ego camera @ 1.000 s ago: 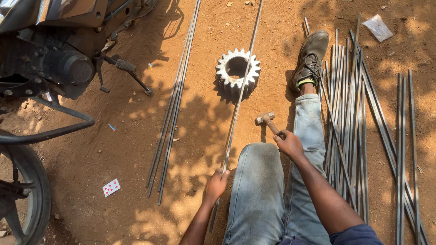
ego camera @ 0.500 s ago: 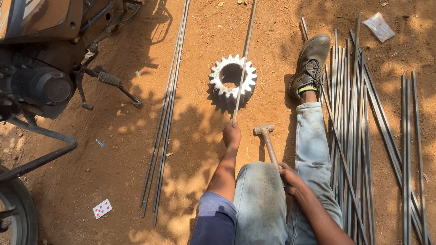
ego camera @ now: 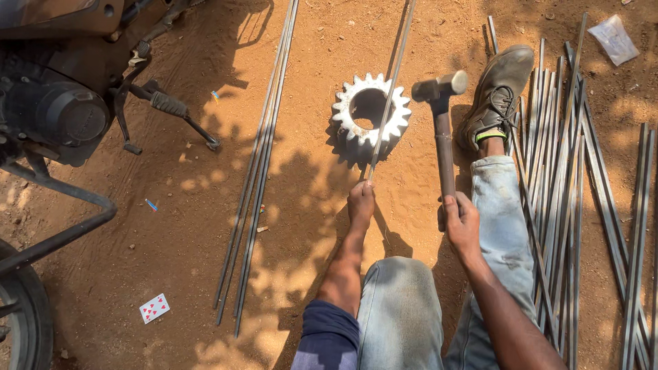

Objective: The person straightens long metal rods by placing them inside the teeth of a large gear on the ground and striking them with a hammer.

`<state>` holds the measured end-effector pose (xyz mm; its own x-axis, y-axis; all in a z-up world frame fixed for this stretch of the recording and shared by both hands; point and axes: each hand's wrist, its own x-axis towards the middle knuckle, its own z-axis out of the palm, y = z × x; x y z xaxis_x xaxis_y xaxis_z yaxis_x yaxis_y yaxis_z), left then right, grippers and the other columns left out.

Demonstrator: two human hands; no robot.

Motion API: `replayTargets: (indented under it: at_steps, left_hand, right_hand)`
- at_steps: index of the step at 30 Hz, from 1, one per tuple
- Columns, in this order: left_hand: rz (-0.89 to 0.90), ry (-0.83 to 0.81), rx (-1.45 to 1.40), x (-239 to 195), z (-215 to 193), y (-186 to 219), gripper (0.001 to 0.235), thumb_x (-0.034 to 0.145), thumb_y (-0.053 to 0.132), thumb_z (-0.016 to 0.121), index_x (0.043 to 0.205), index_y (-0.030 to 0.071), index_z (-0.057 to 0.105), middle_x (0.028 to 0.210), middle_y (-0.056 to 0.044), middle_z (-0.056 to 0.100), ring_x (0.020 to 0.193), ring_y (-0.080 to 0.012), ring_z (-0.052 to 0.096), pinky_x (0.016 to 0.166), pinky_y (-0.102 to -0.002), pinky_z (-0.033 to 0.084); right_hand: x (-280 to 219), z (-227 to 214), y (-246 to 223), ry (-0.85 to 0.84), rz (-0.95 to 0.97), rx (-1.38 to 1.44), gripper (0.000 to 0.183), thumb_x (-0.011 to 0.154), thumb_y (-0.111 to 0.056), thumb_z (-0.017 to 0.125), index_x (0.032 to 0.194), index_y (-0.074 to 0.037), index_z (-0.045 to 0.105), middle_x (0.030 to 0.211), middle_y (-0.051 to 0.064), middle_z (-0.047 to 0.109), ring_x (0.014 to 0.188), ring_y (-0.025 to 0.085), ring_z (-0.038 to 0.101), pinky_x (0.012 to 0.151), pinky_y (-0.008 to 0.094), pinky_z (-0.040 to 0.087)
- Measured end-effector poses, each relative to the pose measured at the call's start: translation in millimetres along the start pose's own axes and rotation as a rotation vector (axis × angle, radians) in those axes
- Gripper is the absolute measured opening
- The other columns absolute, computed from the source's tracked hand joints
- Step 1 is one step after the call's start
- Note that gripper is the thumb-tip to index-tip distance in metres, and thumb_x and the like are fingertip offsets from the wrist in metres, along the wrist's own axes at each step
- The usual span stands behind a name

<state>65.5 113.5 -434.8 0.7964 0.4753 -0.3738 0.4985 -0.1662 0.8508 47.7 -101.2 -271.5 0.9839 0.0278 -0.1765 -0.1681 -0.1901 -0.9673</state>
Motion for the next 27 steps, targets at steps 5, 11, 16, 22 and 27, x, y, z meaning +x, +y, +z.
replayTargets:
  at_steps: [5,11,16,22,27]
  left_hand:
    - [-0.050,-0.001,0.056,3.1,-0.6,3.4,0.037,0.097,0.040,0.055,0.104,0.009,0.076,0.093,-0.020,0.073,0.091,-0.0397,0.070,0.079,-0.049,0.053]
    - [0.031,0.027,0.035,-1.2,0.2,-1.7,0.037,0.100,0.039,0.055,0.103,0.007,0.074,0.094,-0.021,0.072,0.091,-0.0422,0.068,0.078,-0.049,0.053]
    - [-0.185,-0.084,0.000,-46.3,-22.4,-32.6,0.038,0.102,0.040,0.056,0.104,0.010,0.077,0.072,-0.019,0.065,0.065,-0.0304,0.063,0.064,-0.046,0.044]
    - [-0.089,-0.075,-0.152,-104.4,-55.8,-83.3,0.035,0.102,0.036,0.055,0.106,0.008,0.076,0.067,-0.010,0.064,0.054,-0.0166,0.058,0.054,-0.036,0.046]
    - [-0.082,-0.058,-0.175,-122.8,-58.5,-101.8,0.033,0.101,0.036,0.055,0.105,0.010,0.076,0.071,-0.006,0.069,0.058,-0.0128,0.062,0.052,-0.032,0.046]
  right_hand:
    - [55.9,22.1,-8.5,0.017,-0.104,-0.231,0.026,0.108,-0.027,0.053,0.104,-0.003,0.060,0.065,0.006,0.057,0.053,0.012,0.055,0.048,0.032,0.043]
    - [86.2,33.4,23.3,0.152,0.000,-0.526,0.030,0.105,-0.032,0.064,0.106,-0.003,0.068,0.062,0.003,0.057,0.052,0.013,0.053,0.047,0.037,0.043]
    - [91.7,20.5,-30.2,0.103,-0.081,-0.055,0.037,0.113,-0.034,0.051,0.099,0.000,0.059,0.059,-0.002,0.047,0.043,0.008,0.043,0.036,0.030,0.033]
    - [89.0,29.6,-16.5,0.098,-0.248,-0.128,0.034,0.111,-0.034,0.053,0.106,-0.002,0.065,0.061,0.000,0.050,0.048,0.008,0.047,0.042,0.027,0.036]
    - [86.6,31.7,29.2,0.209,-0.067,-0.610,0.036,0.102,-0.036,0.069,0.101,-0.001,0.073,0.065,0.005,0.062,0.051,0.010,0.056,0.046,0.029,0.040]
